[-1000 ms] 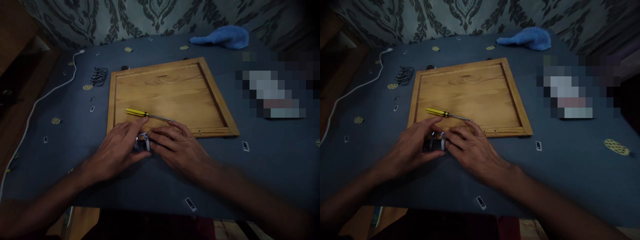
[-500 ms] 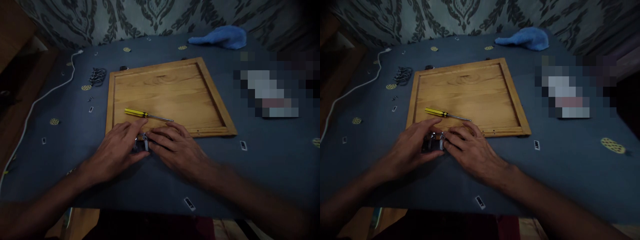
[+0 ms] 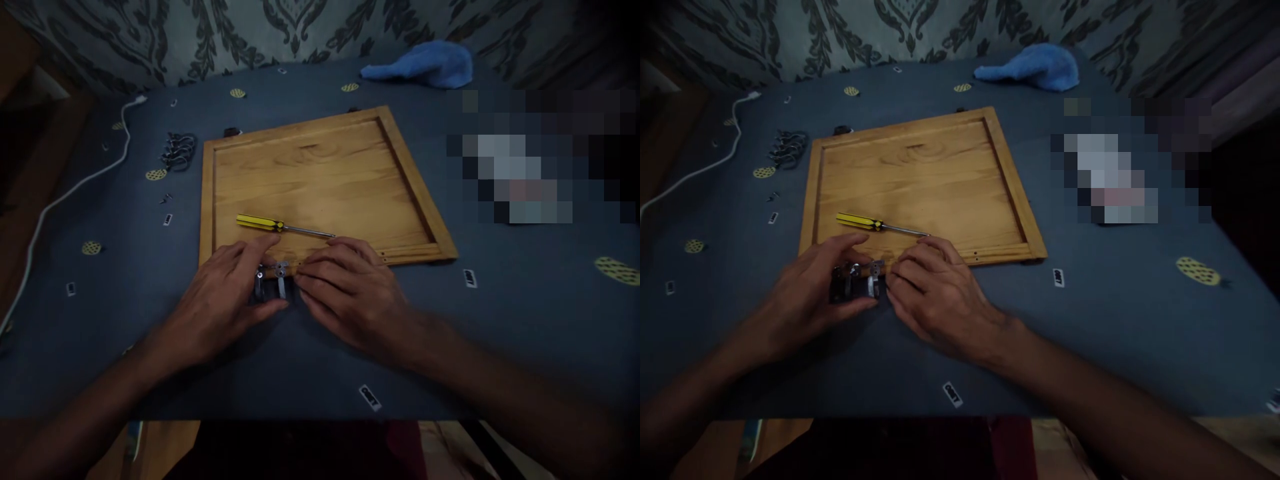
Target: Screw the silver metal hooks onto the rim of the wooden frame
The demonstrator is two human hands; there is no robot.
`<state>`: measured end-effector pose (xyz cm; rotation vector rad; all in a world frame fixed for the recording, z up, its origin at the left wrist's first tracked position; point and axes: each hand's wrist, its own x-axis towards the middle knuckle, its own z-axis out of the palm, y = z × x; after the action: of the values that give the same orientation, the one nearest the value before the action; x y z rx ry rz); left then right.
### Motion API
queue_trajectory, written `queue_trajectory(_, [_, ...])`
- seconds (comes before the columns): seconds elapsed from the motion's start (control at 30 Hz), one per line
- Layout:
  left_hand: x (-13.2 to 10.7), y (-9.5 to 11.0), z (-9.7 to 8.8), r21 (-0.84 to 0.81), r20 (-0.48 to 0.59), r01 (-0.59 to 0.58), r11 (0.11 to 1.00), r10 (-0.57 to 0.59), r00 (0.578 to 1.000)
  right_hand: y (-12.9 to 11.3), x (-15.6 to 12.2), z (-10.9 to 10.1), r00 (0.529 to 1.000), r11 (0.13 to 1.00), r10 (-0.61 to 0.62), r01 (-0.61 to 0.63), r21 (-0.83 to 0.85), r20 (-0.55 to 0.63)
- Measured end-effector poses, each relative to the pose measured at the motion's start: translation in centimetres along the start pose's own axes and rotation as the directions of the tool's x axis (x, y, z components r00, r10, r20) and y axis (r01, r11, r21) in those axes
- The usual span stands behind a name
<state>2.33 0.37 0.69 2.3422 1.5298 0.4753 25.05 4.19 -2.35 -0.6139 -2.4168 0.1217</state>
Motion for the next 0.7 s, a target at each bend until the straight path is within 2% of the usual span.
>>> queue_trajectory(0.27, [-0.19,-0.18,0.13,-0.064,0.002,0.018,0.998,-0.018,1.000,-0.25,0.17,0.17,0.998,0.999,-0.005,0.008,-0.047,0.069])
queue_trajectory(0.7, [0.42,-0.15,-0.43,-0.377,0.069,0.225,0.899,-0.215,0.974,-0.16,0.06,0.25,0.993,0.997,-0.029,0.036,-0.067,0.116])
